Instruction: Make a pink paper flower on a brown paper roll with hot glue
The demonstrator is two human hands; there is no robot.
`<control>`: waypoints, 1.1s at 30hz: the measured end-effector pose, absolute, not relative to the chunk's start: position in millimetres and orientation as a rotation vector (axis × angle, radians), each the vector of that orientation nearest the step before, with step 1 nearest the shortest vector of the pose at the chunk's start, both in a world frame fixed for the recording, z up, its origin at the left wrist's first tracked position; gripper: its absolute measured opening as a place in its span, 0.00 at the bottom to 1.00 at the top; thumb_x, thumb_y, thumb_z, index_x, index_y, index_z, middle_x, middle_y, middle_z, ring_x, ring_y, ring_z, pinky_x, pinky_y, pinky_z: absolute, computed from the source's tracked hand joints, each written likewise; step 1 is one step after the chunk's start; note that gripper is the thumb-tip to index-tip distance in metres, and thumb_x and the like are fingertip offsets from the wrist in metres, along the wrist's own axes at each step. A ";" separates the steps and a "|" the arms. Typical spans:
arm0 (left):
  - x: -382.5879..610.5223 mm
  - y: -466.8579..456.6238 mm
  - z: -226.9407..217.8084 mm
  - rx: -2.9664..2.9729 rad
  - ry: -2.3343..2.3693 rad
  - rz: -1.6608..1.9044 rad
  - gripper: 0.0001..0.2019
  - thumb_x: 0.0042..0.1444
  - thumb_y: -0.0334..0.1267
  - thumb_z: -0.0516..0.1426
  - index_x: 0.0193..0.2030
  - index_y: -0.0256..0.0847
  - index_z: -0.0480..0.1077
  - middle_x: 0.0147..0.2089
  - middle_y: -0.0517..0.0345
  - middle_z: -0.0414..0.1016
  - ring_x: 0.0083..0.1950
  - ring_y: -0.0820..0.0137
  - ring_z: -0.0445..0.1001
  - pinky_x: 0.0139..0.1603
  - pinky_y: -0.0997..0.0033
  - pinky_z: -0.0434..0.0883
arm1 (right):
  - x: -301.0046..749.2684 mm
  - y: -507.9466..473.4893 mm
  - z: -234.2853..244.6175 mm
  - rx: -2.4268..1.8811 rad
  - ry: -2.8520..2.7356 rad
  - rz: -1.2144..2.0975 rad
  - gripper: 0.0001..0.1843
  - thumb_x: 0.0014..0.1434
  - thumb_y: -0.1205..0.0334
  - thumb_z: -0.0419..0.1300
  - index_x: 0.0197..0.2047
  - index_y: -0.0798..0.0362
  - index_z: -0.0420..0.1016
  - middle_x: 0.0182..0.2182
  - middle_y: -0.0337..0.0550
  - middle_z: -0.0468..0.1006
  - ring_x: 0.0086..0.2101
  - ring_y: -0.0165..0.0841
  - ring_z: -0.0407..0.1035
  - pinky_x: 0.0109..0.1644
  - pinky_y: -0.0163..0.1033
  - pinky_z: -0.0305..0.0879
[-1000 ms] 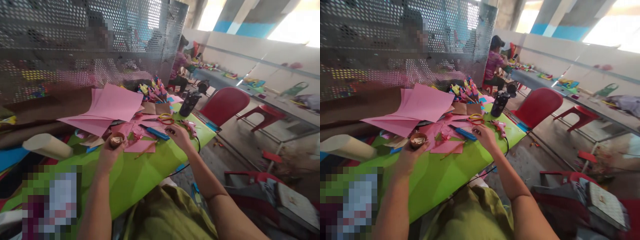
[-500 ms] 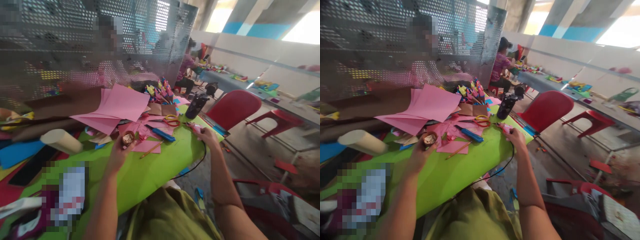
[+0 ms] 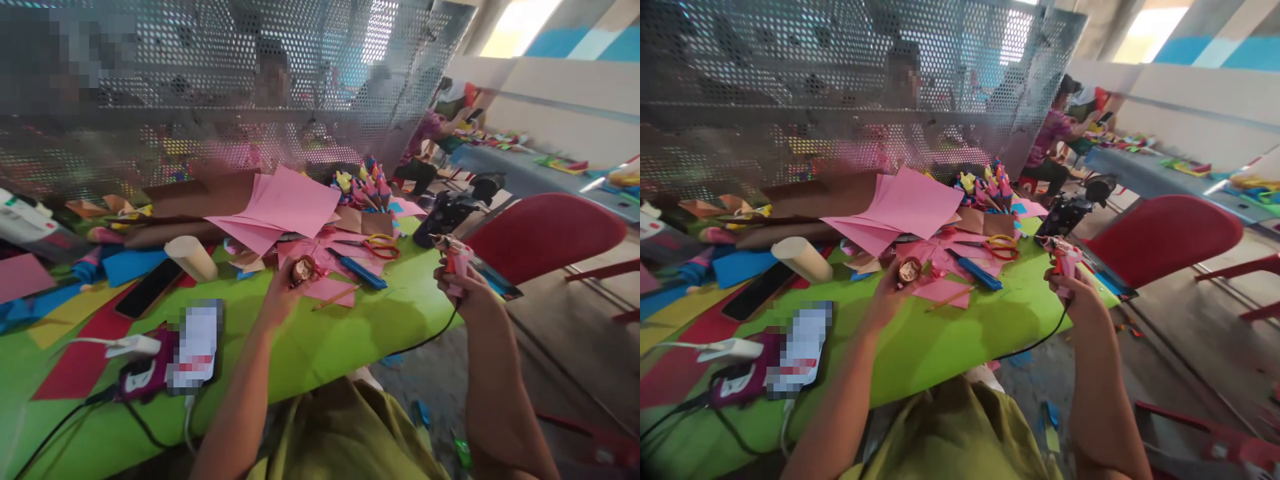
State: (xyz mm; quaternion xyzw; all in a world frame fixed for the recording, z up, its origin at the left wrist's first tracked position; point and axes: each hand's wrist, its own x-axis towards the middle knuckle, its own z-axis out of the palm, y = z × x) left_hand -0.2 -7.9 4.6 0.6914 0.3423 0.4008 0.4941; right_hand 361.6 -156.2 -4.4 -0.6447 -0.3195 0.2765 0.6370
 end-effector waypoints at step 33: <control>3.1 -3.6 -14.1 1.827 0.832 0.889 0.14 0.57 0.48 0.62 0.45 0.41 0.74 0.38 0.58 0.75 0.38 0.68 0.71 0.40 0.72 0.67 | 218.5 -104.0 61.8 -1.497 -1.718 0.518 0.22 0.63 0.42 0.60 0.32 0.53 0.79 0.23 0.39 0.70 0.26 0.33 0.63 0.28 0.36 0.58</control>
